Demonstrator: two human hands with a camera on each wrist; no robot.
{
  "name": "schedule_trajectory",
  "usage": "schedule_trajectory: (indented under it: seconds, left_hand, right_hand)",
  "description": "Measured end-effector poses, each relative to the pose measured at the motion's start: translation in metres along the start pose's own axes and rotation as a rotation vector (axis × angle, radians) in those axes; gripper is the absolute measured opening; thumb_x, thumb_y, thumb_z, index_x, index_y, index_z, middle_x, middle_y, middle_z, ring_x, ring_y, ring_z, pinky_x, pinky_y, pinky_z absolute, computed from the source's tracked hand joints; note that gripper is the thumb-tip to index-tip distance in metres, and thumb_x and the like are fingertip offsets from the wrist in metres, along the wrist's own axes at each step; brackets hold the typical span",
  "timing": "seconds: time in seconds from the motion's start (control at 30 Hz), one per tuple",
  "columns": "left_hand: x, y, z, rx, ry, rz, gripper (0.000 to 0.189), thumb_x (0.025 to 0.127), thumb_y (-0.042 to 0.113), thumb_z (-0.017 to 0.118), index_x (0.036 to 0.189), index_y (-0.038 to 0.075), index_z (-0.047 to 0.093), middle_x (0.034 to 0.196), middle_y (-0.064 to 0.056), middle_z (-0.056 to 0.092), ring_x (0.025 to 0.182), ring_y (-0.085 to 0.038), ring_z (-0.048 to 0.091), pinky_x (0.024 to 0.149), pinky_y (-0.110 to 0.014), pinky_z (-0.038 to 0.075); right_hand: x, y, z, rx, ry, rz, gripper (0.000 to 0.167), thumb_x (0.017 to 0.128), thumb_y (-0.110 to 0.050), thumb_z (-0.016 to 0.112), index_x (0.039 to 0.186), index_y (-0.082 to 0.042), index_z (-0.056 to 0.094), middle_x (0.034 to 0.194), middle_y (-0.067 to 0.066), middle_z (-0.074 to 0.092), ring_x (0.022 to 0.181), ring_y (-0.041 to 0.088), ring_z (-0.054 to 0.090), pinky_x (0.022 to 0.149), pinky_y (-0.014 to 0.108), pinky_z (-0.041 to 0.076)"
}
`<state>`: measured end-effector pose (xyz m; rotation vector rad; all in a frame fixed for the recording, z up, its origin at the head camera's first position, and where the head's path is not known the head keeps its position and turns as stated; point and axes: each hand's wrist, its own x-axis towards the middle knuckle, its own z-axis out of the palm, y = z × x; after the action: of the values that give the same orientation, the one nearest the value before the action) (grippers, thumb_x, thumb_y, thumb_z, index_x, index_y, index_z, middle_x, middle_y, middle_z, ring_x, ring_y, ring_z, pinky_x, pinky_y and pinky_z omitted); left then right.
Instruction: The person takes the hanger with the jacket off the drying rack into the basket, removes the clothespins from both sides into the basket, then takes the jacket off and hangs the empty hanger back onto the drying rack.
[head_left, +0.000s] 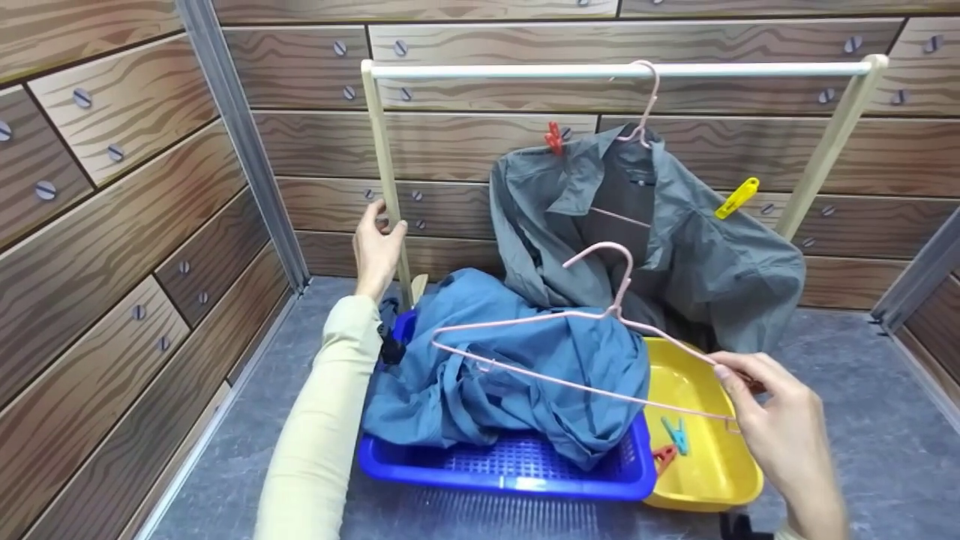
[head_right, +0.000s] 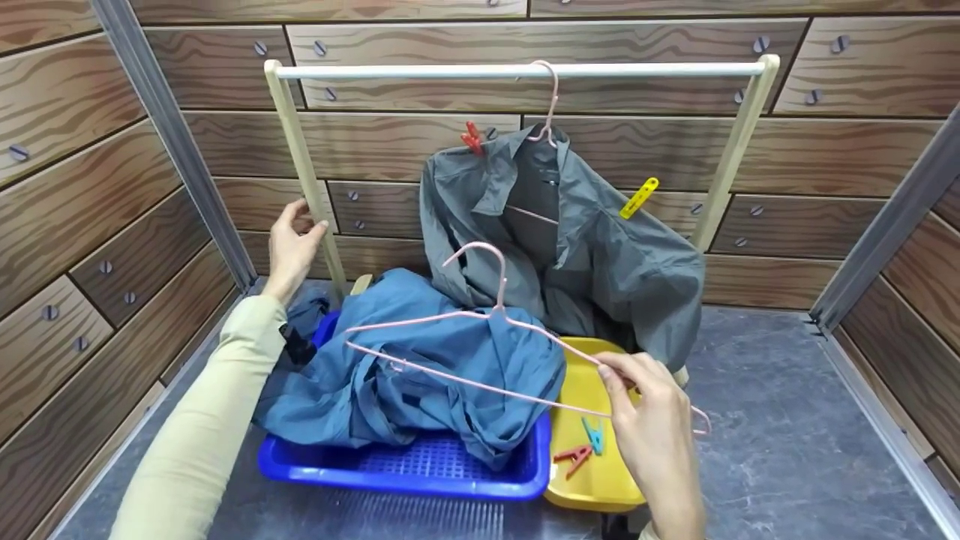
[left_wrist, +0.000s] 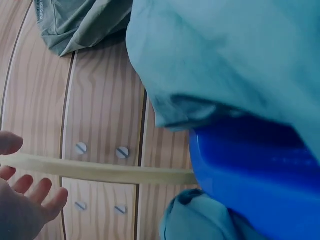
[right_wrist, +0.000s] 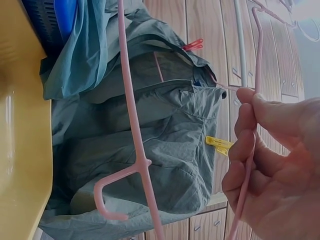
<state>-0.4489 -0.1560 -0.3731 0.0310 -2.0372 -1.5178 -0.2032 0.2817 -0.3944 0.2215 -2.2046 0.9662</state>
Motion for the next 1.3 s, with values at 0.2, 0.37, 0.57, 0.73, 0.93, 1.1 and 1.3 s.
schedule_trajectory:
  seconds: [0.2,0.37,0.57,0.73,0.93,1.1,1.3]
  left_hand:
    - [0.005,0.001,0.0,-0.033,0.041,0.001,0.031,0.091,0.006,0.065,0.122,0.002,0.063,0.115,-0.015,0.066,0.1,-0.026,0.064,0.087,-0.033,0.049]
    - [0.006,-0.001,-0.002,0.008,0.089,0.013,0.017,0.092,0.006,0.066,0.108,0.002,0.07,0.104,-0.011,0.07,0.089,-0.022,0.064,0.083,-0.032,0.047]
    - [0.008,-0.006,0.003,0.027,0.136,0.008,0.013,0.091,0.006,0.066,0.102,0.003,0.072,0.097,-0.01,0.071,0.086,-0.022,0.064,0.08,-0.033,0.046]
    - [0.008,-0.006,0.006,0.022,0.155,0.006,0.012,0.091,0.009,0.067,0.101,0.006,0.072,0.094,-0.007,0.071,0.084,-0.019,0.064,0.077,-0.032,0.047]
    - [0.009,-0.009,0.001,0.036,0.159,0.028,0.012,0.09,0.009,0.069,0.101,0.006,0.073,0.094,-0.008,0.072,0.084,-0.02,0.063,0.079,-0.034,0.045]
    - [0.009,-0.011,-0.002,0.038,0.124,0.026,0.015,0.089,0.011,0.07,0.103,0.006,0.073,0.093,-0.009,0.072,0.084,-0.021,0.064,0.078,-0.033,0.046]
    - [0.011,-0.012,-0.002,0.014,0.105,0.053,0.017,0.088,0.01,0.071,0.103,0.003,0.072,0.093,-0.011,0.072,0.085,-0.023,0.065,0.078,-0.031,0.046]
  right_hand:
    - [0.001,-0.001,0.003,-0.024,-0.009,0.019,0.018,0.089,-0.002,0.071,0.101,-0.014,0.077,0.09,-0.007,0.067,0.078,0.001,0.054,0.071,0.01,0.039]
    - [0.001,-0.002,0.003,-0.05,-0.026,0.05,0.015,0.09,-0.005,0.071,0.101,-0.014,0.076,0.091,-0.008,0.066,0.078,0.001,0.054,0.072,0.01,0.039]
    - [0.0,-0.001,0.004,-0.023,-0.064,0.066,0.013,0.091,-0.008,0.071,0.102,-0.013,0.076,0.092,-0.003,0.068,0.079,0.002,0.056,0.073,0.009,0.041]
    - [0.0,0.0,0.007,-0.006,-0.096,0.071,0.015,0.09,-0.008,0.072,0.104,-0.012,0.075,0.094,0.0,0.069,0.08,0.002,0.057,0.073,0.008,0.043]
    - [0.002,-0.002,0.007,0.022,-0.048,0.012,0.017,0.089,-0.003,0.072,0.103,-0.012,0.076,0.092,0.002,0.069,0.079,0.002,0.058,0.072,0.008,0.042]
    - [0.006,-0.004,0.007,0.028,-0.012,-0.027,0.022,0.085,-0.002,0.075,0.102,-0.017,0.078,0.091,-0.005,0.071,0.078,0.002,0.06,0.07,0.008,0.044]
    - [0.019,0.005,0.012,0.106,0.022,-0.125,0.027,0.08,0.006,0.077,0.101,-0.011,0.078,0.091,0.003,0.073,0.079,0.0,0.063,0.071,0.008,0.046]
